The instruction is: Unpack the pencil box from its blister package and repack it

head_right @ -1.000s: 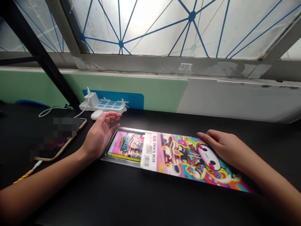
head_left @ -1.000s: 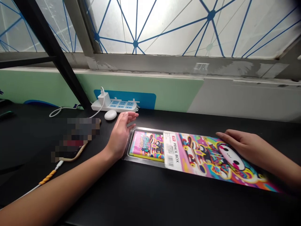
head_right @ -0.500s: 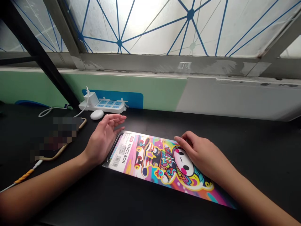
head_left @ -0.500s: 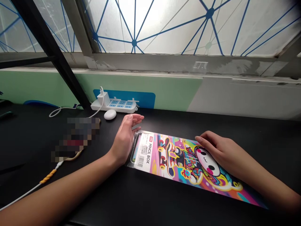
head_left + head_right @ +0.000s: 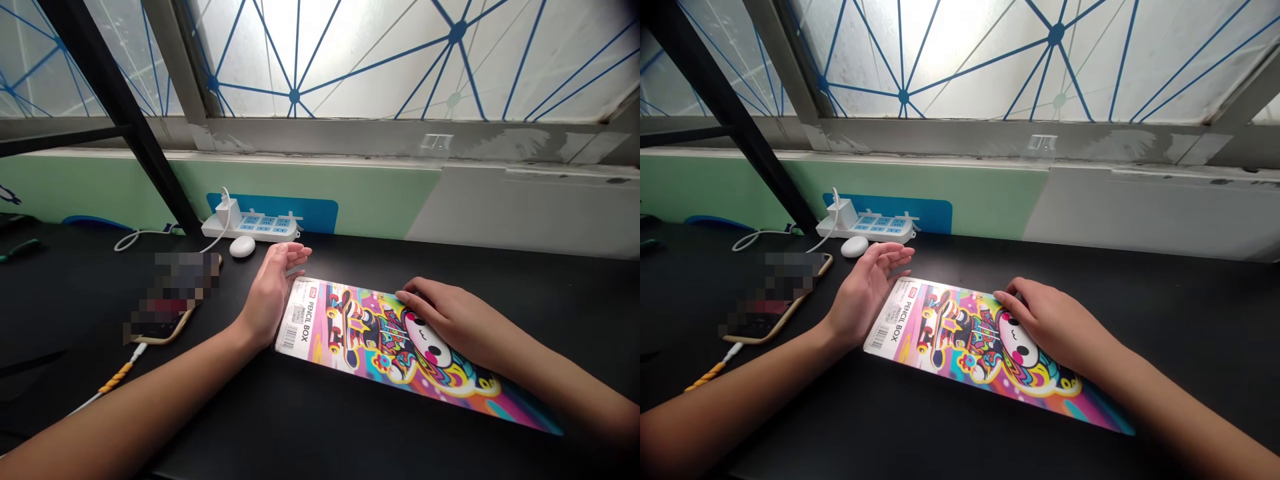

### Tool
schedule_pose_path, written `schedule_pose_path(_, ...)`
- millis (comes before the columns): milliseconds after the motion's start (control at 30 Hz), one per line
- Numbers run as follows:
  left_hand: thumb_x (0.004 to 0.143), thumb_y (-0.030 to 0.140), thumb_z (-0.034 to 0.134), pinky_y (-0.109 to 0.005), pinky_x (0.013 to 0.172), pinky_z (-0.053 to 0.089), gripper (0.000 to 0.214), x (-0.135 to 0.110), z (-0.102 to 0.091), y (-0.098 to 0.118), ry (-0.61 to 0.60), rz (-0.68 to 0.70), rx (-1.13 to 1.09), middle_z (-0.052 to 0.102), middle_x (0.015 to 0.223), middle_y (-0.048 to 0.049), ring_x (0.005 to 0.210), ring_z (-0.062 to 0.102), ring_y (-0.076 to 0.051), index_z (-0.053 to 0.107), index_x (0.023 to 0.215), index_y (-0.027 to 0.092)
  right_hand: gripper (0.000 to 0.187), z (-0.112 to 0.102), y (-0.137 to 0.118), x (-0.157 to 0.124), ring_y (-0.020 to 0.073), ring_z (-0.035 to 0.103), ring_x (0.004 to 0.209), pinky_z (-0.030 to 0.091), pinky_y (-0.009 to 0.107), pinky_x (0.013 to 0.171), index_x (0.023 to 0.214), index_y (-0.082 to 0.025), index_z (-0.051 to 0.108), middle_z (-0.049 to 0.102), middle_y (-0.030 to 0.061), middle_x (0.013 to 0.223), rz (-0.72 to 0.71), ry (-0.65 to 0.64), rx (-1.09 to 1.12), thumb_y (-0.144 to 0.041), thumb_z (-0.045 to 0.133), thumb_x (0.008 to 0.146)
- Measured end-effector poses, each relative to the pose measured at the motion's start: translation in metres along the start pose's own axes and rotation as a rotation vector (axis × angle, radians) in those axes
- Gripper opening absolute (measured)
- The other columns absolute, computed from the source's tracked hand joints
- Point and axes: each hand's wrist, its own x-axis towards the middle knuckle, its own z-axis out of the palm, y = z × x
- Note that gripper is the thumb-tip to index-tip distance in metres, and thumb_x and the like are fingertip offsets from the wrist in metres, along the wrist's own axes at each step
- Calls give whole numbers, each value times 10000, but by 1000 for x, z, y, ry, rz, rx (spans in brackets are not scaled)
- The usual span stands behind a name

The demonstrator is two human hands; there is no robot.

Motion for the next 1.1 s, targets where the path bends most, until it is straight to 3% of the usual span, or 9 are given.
schedule_pose_path(100,921,217,563,-479,1134,415,192,2,-3,-2,2,-35,118,668,1296,-81,1330,563,-275,598,1109,228,511,-3,5,0,274,720,814,532,397,674,973,-276,693,778,64,954,-34,25,16,-675,373,981)
schedule_pose_path(233,761,22,520,-490,1163,406,495,4,-7,-7,-104,33,375,640,1356,-52,1368,534,-262,632,1181,259,510,-11,27,-6,300,731,811,552,417,671,972,-274,708,786,78,944,-33,113,19,-705,436,945)
schedule_pose_path(333,763,23,513,-497,1166,424,523,8,-11,-10,-146,77,412,647,1354,-39,1384,526,-262,655,1198,277,542,-19,54,-9,323,745,830,574,417,654,984,-270,709,794,96,962,32,99,88,-745,458,913)
schedule_pose_path(467,744,27,512,-503,1222,375,525,12,-15,-10,-205,131,381,617,1423,-26,1419,505,-254,694,1171,274,526,-22,76,-9,308,744,738,560,379,575,951,-257,718,794,97,873,103,-30,199,-745,530,887)
schedule_pose_path(600,735,39,514,-503,1252,334,443,10,-14,-10,-173,131,371,623,1429,-49,1434,496,-268,733,1066,237,535,-14,65,-10,274,707,665,521,348,538,844,-259,666,755,55,743,162,34,277,-786,580,827)
schedule_pose_path(767,847,126,570,-492,1232,338,251,3,-9,-5,-110,107,307,655,1392,-47,1386,536,-284,718,1015,237,562,-3,49,-11,178,542,520,399,288,458,734,-243,561,556,-17,566,204,198,432,-799,615,794)
schedule_pose_path(933,940,255,554,-449,1079,461,195,-2,-3,-3,-29,6,312,666,1331,-63,1257,604,-289,668,1096,232,532,2,48,-11,183,582,552,432,282,479,757,-244,558,567,-27,611,186,161,578,-767,631,821)
schedule_pose_path(1000,969,296,539,-445,1018,489,231,-1,-4,-4,-76,-17,392,645,1339,-72,1213,619,-290,637,1172,245,506,0,47,-13,202,624,595,460,291,505,761,-246,570,610,-16,643,146,100,584,-742,632,842)
schedule_pose_path(1100,995,360,548,-453,1017,473,236,1,-6,-2,-264,58,678,645,1300,-82,1211,603,-301,644,1187,261,533,-2,45,-16,197,606,564,432,285,472,679,-246,503,578,-19,594,72,61,544,-733,605,869)
